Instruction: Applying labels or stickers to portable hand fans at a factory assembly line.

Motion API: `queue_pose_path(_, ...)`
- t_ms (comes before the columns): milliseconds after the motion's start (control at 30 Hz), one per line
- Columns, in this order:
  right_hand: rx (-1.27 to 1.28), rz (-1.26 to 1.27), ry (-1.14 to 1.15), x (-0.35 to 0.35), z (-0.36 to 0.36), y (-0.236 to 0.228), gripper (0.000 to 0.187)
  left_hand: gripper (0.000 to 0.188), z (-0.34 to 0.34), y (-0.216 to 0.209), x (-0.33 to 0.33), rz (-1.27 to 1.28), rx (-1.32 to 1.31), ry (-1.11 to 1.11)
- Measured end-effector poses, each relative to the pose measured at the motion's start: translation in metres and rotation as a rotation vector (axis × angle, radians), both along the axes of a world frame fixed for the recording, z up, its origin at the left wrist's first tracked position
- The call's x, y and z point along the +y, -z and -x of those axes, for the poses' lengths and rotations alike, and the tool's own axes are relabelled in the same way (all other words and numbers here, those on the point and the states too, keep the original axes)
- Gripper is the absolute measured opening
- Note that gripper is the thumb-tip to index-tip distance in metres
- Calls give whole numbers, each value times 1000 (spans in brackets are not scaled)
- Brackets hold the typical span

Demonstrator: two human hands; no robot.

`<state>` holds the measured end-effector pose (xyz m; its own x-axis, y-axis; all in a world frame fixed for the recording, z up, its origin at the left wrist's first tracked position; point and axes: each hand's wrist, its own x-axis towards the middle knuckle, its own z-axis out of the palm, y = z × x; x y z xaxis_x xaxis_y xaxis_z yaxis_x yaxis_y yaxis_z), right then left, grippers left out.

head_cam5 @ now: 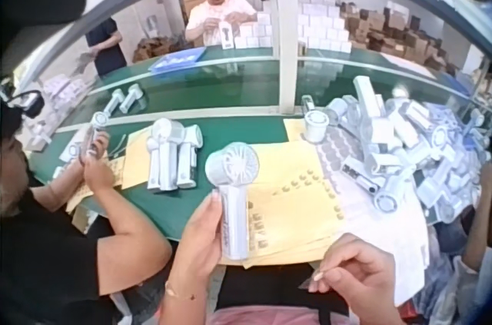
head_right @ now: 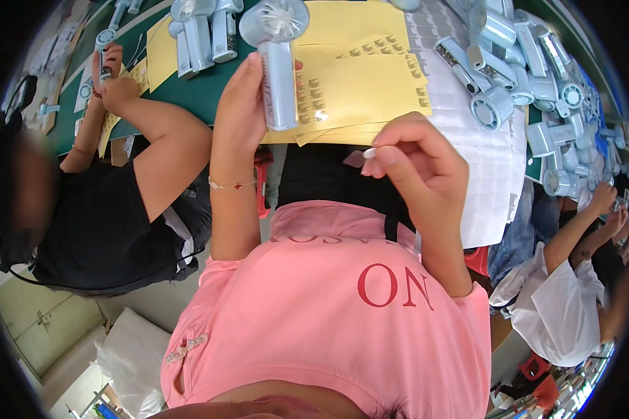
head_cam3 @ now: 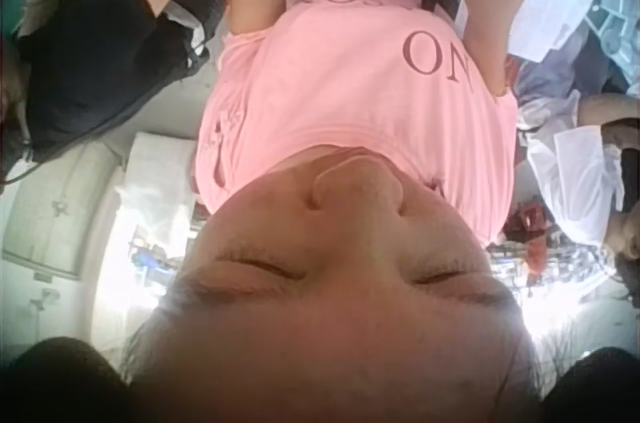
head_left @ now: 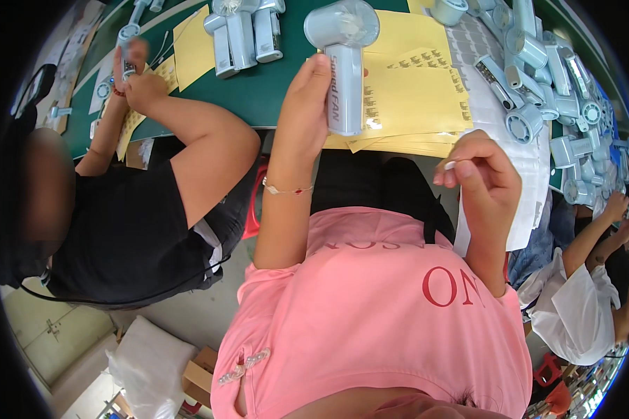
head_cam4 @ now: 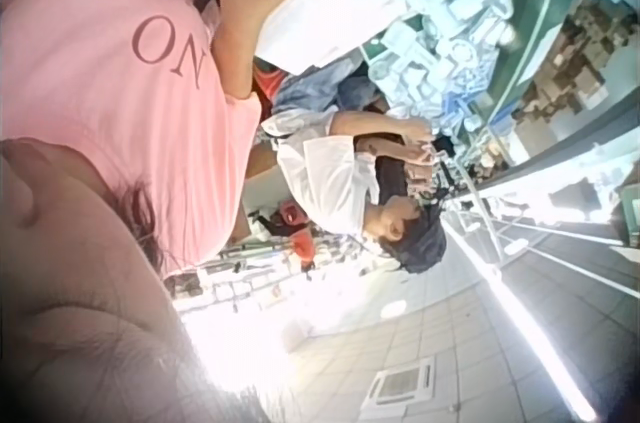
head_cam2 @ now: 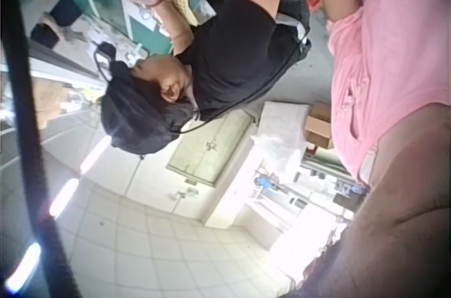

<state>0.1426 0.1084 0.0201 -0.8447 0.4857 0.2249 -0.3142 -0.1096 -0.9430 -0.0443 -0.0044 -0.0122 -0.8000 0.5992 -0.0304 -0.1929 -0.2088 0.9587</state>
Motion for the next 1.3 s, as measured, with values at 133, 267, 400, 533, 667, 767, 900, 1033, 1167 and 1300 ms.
queue_pose_path(133, -63, -13, -65, -13, 7, 1, 6, 75, -9, -2, 2, -369, -432, 352)
queue_pose_path(267, -61, -48, -111, -17, 19, 1, 6, 79, -21, -3, 11, -366, -483, 427)
queue_pose_path(400, -55, -66, -123, -18, 28, 0, 7, 85, -32, -6, 15, -514, -586, 547)
queue_pose_path(533, -5, -66, -150, -19, 28, -3, 8, 85, -37, -8, 16, -559, -603, 604)
queue_pose_path(667, -33, -31, -166, -17, 27, -4, 7, 85, -34, -8, 15, -590, -668, 646)
queue_pose_path(767, -38, 82, -182, -15, 27, -3, 6, 78, -32, -9, 14, -579, -764, 638)
queue_pose_path(900, -14, 236, -145, -13, 21, -3, 7, 59, -25, -10, 13, -585, -1085, 522)
queue_pose_path(1033, -4, 252, -129, -8, 13, -2, 7, 52, -16, -11, 14, -671, -1169, 483)
queue_pose_path(1167, -12, 247, -80, 0, 3, 0, 5, 50, -5, -14, 18, -496, -839, 346)
queue_pose_path(1300, -38, 194, -3, 13, -12, 1, 5, 53, 34, -23, 31, 220, 362, -263)
